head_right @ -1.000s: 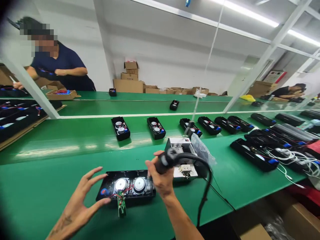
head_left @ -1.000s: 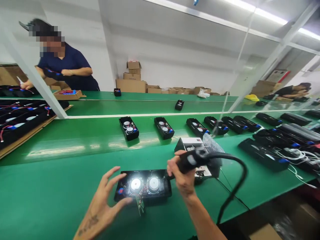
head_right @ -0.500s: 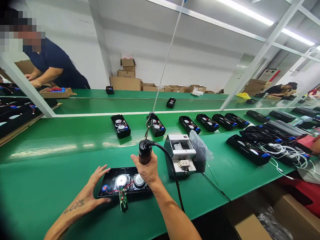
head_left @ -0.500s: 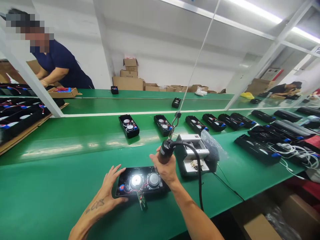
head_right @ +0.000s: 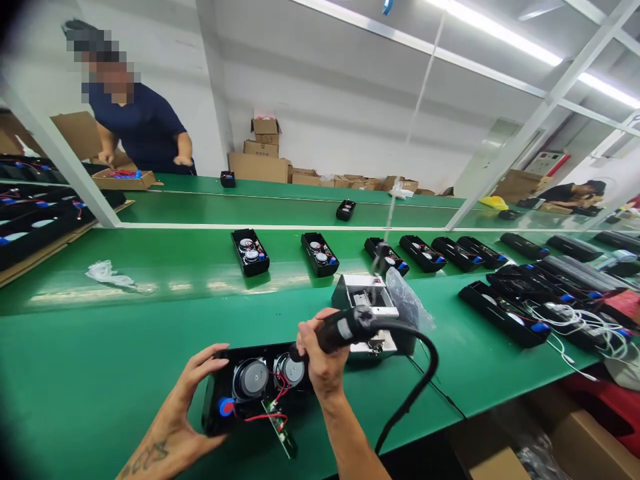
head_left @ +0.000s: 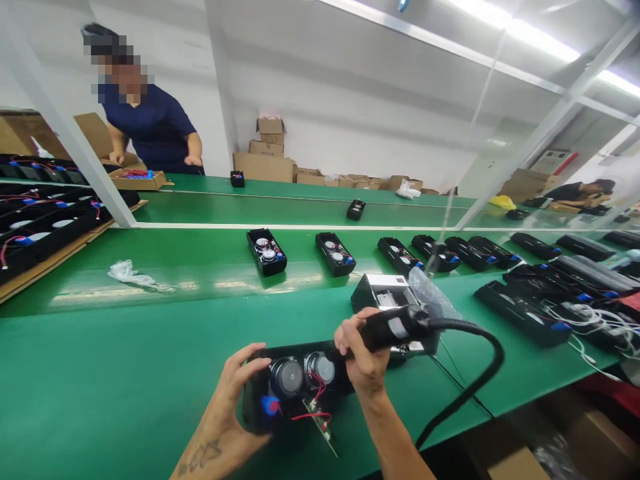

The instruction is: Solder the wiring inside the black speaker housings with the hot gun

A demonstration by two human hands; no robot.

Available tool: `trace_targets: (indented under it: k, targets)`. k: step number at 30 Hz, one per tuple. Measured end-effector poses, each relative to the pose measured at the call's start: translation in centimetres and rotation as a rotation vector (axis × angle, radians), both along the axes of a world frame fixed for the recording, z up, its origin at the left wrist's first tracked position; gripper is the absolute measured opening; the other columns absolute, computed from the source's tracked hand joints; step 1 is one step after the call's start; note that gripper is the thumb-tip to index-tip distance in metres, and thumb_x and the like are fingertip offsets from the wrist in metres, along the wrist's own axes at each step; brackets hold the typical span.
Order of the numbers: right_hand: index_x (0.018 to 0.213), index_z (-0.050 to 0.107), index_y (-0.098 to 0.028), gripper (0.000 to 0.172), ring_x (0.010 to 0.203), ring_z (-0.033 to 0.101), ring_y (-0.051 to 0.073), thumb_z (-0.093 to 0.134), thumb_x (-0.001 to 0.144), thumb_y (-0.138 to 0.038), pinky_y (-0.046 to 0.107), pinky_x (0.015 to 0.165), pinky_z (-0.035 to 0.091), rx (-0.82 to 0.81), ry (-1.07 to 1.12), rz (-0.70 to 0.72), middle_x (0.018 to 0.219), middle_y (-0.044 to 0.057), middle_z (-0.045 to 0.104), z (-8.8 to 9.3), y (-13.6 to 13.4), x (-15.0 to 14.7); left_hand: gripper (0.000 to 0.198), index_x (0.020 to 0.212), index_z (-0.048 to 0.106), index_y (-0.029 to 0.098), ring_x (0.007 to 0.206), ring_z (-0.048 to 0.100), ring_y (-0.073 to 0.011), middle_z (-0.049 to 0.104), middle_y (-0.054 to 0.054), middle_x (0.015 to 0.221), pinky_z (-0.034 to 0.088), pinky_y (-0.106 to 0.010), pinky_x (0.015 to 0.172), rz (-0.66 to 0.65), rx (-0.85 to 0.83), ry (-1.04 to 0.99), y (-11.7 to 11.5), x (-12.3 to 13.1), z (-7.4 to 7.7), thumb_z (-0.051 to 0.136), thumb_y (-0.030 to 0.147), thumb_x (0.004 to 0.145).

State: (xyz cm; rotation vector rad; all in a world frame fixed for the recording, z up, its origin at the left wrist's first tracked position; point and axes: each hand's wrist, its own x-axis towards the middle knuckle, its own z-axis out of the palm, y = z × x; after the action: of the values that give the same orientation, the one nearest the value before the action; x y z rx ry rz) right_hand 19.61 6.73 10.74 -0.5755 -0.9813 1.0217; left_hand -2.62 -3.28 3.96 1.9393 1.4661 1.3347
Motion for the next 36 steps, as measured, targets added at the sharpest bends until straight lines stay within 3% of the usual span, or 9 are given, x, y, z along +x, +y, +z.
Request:
trace_targets:
  k: [5,8,11,16,20,28,36]
  targets:
    - [0.097,0.055,-0.024,0.031,0.046,0.048,0.007,0.083,0.083,-0.024,0.023,0.049,0.042,-0.039,0.084,-0.154,0.058,-0.012,0.050,1.4,-0.3,2.3,0.061,0.139,0.052,0.032,0.147,0.048,-0.0342,0.050,-0.012,0.155,0.043,-0.069,0.121,0.025,0.127,0.092,-1.0,2.9,2.5,0.067,0.015,0.083]
    - [0.096,0.056,-0.024,0.031,0.045,0.046,0.007,0.084,0.081,-0.024,0.023,0.048,0.040,-0.056,0.094,-0.155,0.058,-0.012,0.048,1.9,-0.6,2.6,0.057,0.138,0.053,0.031,0.145,0.047,-0.0343,0.051,-0.012,0.153,0.036,-0.074,0.123,0.031,0.163,0.106,-1.0,3.8,3.4,0.064,0.014,0.085]
    - [0.098,0.057,-0.025,0.028,0.044,0.045,0.007,0.082,0.084,-0.025,0.023,0.047,0.039,-0.046,0.094,-0.124,0.058,-0.012,0.047,2.0,-1.0,2.4,0.056,0.136,0.053,0.031,0.144,0.049,-0.0343,0.053,-0.012,0.151,0.036,-0.074,0.123,0.054,0.186,0.107,-0.9,4.3,3.7,0.064,0.013,0.084]
    - [0.098,0.055,-0.025,0.029,0.045,0.046,0.007,0.082,0.086,-0.024,0.023,0.048,0.040,-0.008,0.088,-0.168,0.058,-0.012,0.048,1.8,-1.2,2.5,0.055,0.135,0.053,0.030,0.144,0.049,-0.0359,0.053,-0.012,0.150,0.037,-0.076,0.121,0.078,0.184,0.115,-0.9,4.5,3.8,0.065,0.014,0.084]
    - [0.101,0.054,-0.026,0.029,0.044,0.046,0.007,0.081,0.088,-0.026,0.024,0.047,0.041,-0.004,0.056,-0.094,0.059,-0.013,0.049,1.8,-1.4,2.1,0.060,0.137,0.052,0.031,0.146,0.046,-0.0355,0.050,-0.012,0.154,0.036,-0.075,0.122,0.076,0.134,0.108,-1.1,4.1,3.5,0.065,0.012,0.082]
    - [0.100,0.051,-0.027,0.031,0.043,0.045,0.008,0.080,0.088,-0.029,0.025,0.046,0.041,-0.008,0.002,-0.086,0.060,-0.013,0.046,1.7,-1.5,1.3,0.069,0.141,0.050,0.036,0.145,0.048,-0.0391,0.050,-0.011,0.156,0.040,-0.075,0.119,0.077,0.086,0.098,-1.2,3.1,2.4,0.071,0.015,0.079]
    - [0.102,0.051,-0.028,0.029,0.044,0.047,0.008,0.078,0.090,-0.029,0.024,0.047,0.042,0.002,-0.001,-0.071,0.060,-0.013,0.050,1.0,-1.2,0.8,0.062,0.140,0.051,0.036,0.144,0.051,-0.0372,0.050,-0.010,0.156,0.040,-0.073,0.121,0.085,0.070,0.121,-1.1,2.4,2.0,0.069,0.020,0.082]
